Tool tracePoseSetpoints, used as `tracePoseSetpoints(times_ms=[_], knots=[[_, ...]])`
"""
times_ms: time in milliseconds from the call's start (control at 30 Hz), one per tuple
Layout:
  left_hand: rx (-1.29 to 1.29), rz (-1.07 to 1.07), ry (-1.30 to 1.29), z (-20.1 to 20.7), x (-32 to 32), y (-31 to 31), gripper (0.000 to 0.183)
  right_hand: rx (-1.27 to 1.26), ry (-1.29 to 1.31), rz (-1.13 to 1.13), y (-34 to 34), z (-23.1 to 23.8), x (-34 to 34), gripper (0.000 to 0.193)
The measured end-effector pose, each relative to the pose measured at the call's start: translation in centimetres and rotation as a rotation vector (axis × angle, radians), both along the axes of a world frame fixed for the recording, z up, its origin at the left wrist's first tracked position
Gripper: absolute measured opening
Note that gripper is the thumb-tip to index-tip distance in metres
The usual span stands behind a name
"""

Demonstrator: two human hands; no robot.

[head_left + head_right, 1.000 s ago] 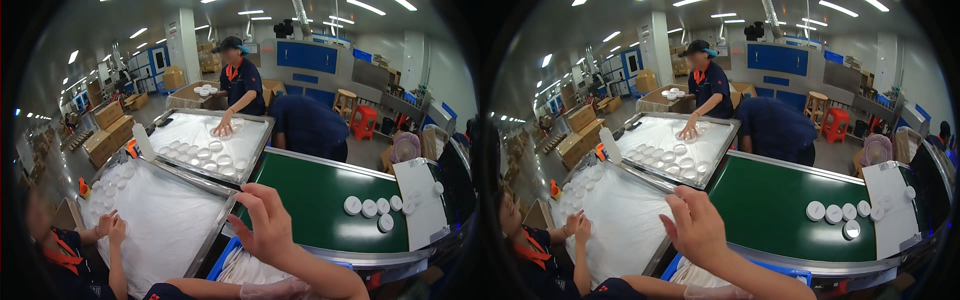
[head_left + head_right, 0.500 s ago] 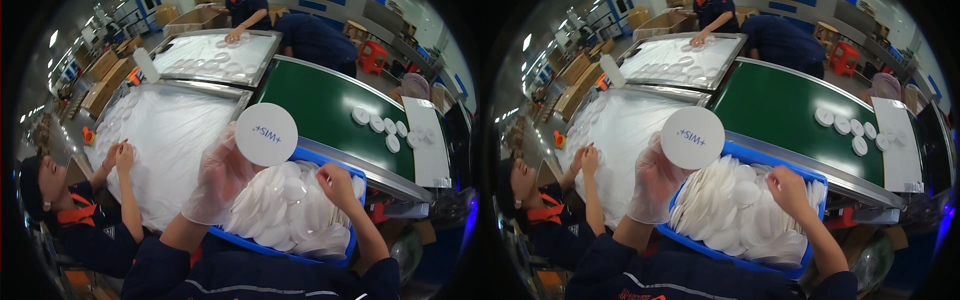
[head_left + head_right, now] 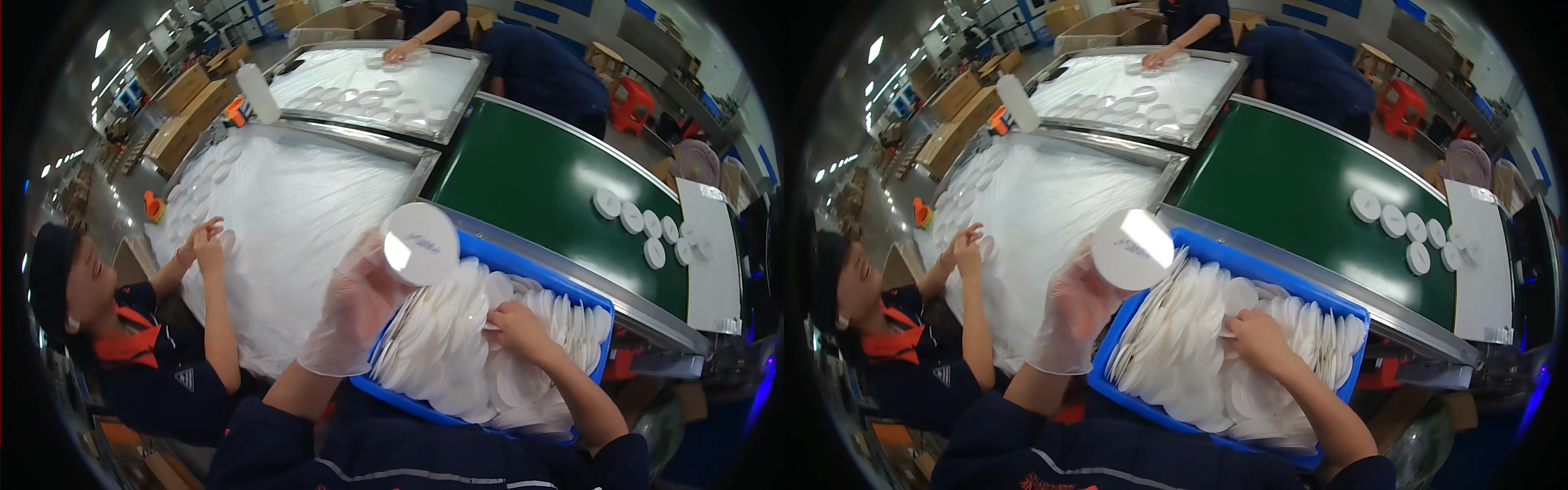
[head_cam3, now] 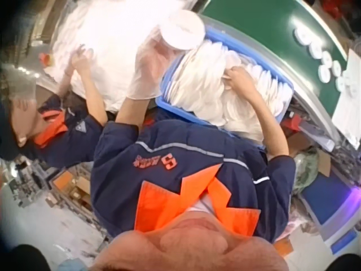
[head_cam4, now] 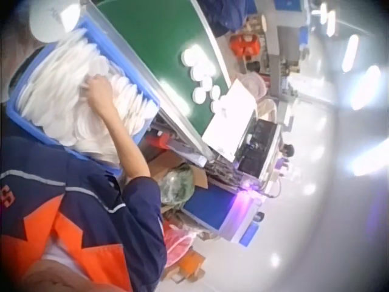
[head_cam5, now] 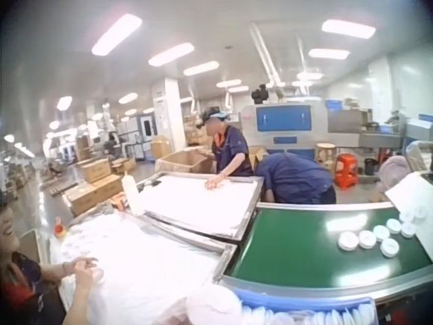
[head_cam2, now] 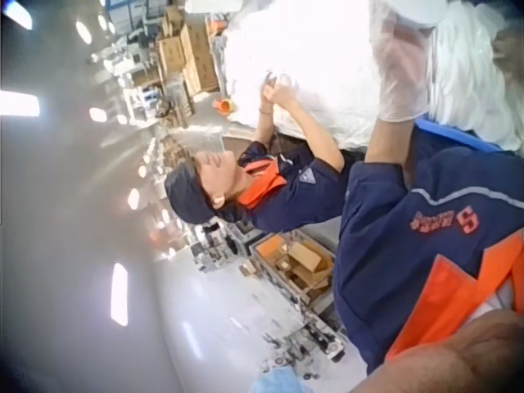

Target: The person sorts small white plastic lids by hand, arranging them into a blue bin and onto a conveyor belt.

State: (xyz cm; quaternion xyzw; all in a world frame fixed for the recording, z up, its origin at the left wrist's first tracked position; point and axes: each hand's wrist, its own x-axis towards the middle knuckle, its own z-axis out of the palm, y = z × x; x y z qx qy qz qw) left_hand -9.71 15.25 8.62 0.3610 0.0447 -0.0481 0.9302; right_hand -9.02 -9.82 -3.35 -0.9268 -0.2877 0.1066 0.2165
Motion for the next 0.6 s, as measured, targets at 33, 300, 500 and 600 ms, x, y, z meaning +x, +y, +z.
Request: tracePoseSetpoints(times_ms=[33, 300, 500, 600], knots=[[-0.045, -0.042, -0.098, -3.4, 1.5, 1.4, 0.029, -0.005, -0.039, 0.008, -0.2, 0.4, 0.0, 0.024], [2.373, 0.261, 0.075, -15.6, 12.2, 24.1, 0.031, 0.232, -0.389, 0.054, -2.3, 2.9, 1.9, 0.010], [2.217, 0.665, -0.752, -10.6, 21.8, 1.9, 0.057, 0.714, -0.099, -0.437, -7.3, 3.1, 4.1, 0.008], [1.814, 0.026, -0.908, -8.8, 23.0, -16.6, 0.063, 0.869, -0.052, -0.624, -8.4, 3.5, 4.1, 0.010]])
